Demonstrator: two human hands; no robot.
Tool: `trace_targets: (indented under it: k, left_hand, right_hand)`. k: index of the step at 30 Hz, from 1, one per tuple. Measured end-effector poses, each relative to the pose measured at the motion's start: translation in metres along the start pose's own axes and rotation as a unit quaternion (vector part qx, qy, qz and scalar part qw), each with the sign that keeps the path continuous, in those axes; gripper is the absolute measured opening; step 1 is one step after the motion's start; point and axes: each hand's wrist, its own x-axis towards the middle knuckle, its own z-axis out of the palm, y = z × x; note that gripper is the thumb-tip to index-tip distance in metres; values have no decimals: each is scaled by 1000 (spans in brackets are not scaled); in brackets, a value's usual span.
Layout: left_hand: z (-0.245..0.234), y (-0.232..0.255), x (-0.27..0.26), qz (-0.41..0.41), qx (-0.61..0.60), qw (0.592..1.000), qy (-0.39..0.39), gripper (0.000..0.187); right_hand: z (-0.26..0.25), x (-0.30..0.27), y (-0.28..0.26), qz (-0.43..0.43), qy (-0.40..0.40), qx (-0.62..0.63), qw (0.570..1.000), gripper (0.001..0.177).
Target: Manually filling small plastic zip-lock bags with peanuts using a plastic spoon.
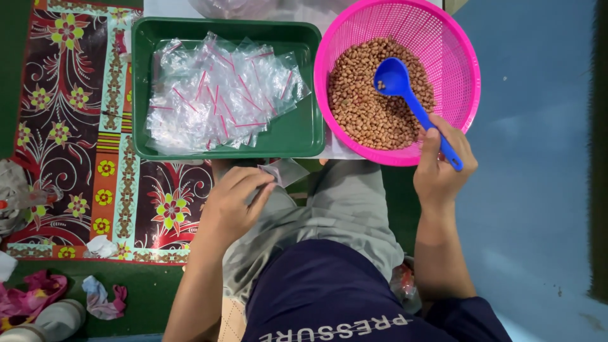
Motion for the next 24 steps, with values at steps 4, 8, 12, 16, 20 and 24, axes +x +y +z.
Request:
trace_targets:
  k: [4,8,12,16,20,24]
  left_hand:
    - [3,-4,0,5,20,999,33,7]
    - [8,-14,2,38,66,995,70,12]
    - [11,-13,22,56,128,986,86,7]
    - [31,-33,20,22,192,978,75,11]
    - [55,-54,17,-92,153,984,17,26]
    - [53,-53,21,-119,119,986,-6,28]
  right_hand:
    - [1,0,-1,17,12,49,999,26]
    - [2,-6,-1,78,8,146,986,31]
    - [7,-17,-23,87,-22,180,979,39]
    - [23,-29,-51,108,-35,243,963,39]
    - [34,-32,-66,10,-60,217,974,30]
    - [43,-32,-69,-134,-68,219,964,17]
